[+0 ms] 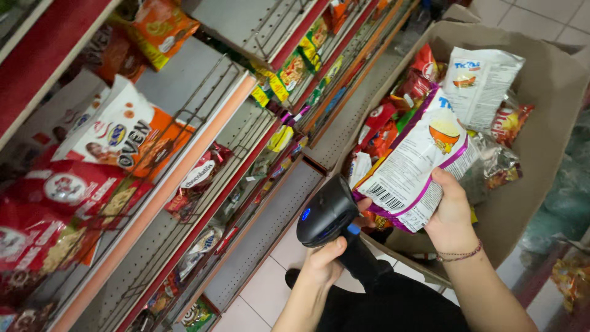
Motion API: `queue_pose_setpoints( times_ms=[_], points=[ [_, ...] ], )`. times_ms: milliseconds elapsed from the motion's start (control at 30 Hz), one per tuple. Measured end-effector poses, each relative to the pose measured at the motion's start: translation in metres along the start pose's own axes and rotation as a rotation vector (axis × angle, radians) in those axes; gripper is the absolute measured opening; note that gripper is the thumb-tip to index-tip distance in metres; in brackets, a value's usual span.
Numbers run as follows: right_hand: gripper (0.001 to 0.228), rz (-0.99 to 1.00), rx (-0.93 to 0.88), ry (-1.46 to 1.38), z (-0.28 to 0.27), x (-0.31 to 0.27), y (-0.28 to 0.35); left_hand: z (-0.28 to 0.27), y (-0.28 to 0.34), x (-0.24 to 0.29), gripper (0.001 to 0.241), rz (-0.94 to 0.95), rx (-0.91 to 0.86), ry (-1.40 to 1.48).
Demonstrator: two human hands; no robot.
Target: The person scans and places snack packages onto store shelves from a cardboard box. They then spray and wipe the glass door of a beverage refrigerator with a cloth.
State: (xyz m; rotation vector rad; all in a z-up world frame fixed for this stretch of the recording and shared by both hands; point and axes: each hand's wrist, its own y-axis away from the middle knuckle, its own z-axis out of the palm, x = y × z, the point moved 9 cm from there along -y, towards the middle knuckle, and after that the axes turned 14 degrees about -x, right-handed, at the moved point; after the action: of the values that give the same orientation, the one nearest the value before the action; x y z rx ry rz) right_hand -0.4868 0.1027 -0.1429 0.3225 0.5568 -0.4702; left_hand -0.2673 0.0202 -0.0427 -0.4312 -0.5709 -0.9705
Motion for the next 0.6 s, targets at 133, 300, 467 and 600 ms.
queue_pose_setpoints(
  times_ms=[133,300,467,600],
  points=[
    [0.054,0.002,-0.011,0.112,0.004,-0.004,-0.015,0.007,0.011,0.024,0.065,-0.085,0.001,-0.559],
    [0.054,-0.074,-0.053,0.294,0.019,-0.023,-0.027,0.04,0.02,0.051,0.041,0.057,0.042,-1.151],
    [0.053,-0.088,-0.046,0.324,0.027,-0.027,-0.031,0.048,0.023,0.048,0.03,0.027,0.116,-1.163],
    [0.053,-0.089,-0.045,0.342,0.033,-0.029,-0.032,0.054,0.026,0.052,0.028,0.066,0.119,-1.219]
  ],
)
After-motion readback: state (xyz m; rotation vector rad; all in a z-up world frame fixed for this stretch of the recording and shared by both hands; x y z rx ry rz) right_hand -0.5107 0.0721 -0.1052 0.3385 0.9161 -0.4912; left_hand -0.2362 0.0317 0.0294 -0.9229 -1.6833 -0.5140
